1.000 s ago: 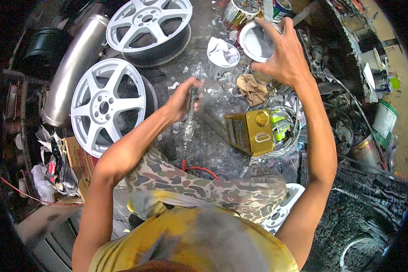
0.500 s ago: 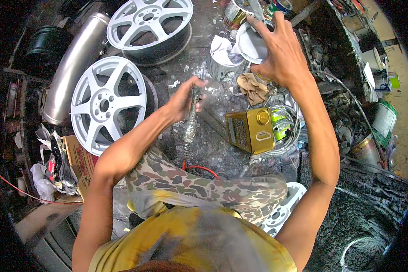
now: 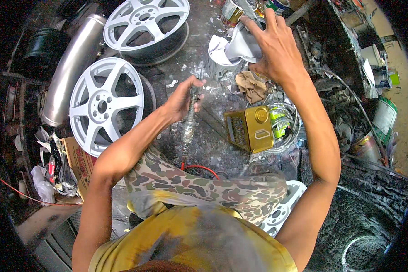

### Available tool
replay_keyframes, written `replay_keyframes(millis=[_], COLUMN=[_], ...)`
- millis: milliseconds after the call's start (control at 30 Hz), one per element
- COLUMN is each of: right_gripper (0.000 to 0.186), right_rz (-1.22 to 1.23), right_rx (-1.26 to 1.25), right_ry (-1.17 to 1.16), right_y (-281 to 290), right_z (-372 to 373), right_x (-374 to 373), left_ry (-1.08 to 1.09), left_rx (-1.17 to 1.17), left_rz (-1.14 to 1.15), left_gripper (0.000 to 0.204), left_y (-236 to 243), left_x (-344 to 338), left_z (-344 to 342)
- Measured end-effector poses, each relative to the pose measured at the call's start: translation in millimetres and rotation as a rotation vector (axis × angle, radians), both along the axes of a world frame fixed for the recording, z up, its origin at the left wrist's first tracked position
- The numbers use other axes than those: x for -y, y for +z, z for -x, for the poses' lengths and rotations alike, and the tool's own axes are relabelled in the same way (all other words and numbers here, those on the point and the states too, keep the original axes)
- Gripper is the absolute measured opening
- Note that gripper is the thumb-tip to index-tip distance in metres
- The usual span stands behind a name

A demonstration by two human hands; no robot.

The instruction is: The person mixes paint in a cup by hand, pours it into a spray gun, and uses the spray gun to paint several car rims white while turning them by hand.

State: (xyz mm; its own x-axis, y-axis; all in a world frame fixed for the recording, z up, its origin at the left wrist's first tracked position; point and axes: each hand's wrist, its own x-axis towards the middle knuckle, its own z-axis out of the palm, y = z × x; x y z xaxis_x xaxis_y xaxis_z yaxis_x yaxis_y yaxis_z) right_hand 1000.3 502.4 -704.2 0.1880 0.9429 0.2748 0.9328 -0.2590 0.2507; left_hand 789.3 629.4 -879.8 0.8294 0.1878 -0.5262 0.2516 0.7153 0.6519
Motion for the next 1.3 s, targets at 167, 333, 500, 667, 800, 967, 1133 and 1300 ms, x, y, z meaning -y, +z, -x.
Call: replay_keyframes(millis=[167,333,500,667,800,967,1133,1300], right_gripper=[0.114,0.112,0.112,0.114,0.102,0.100,0.082,0.075], right_rz=[0.005,0.029,-0.011,-0.064,-0.190,-0.219,-0.405,-0.263], right_rx=[0.039,0.081,0.048,-0.319,-0.513,-0.661,-0.600,-0.775], right_ry=[-0.006,0.004,0.027,-0.029,-0.025,-0.060,0.010,-0.068], right_y=[-3,-5,-3,-6,-46,-161,-357,-366], right_z=[1,0,2,-10,-37,-97,-202,-121], right_x=[0,-1,-1,8,11,-20,-3,-47], left_ry=[-0.001,0.011,-0.019,-0.017,0.025,0.157,0.113,0.256], left_rx=[0.015,0.001,0.008,0.020,0.049,-0.004,0.052,0.031], left_rz=[-0.028,-0.032,-0.044,-0.086,-0.092,-0.103,-0.110,-0.014], left_gripper=[0.048,0.045,0.047,0.047,0.037,0.034,0.043,0.064], left_y=[-3,0,-3,-7,-24,-15,9,26], left_x=[1,4,3,4,2,-1,8,3], left_z=[-2,-1,-2,-2,-7,-2,-8,17])
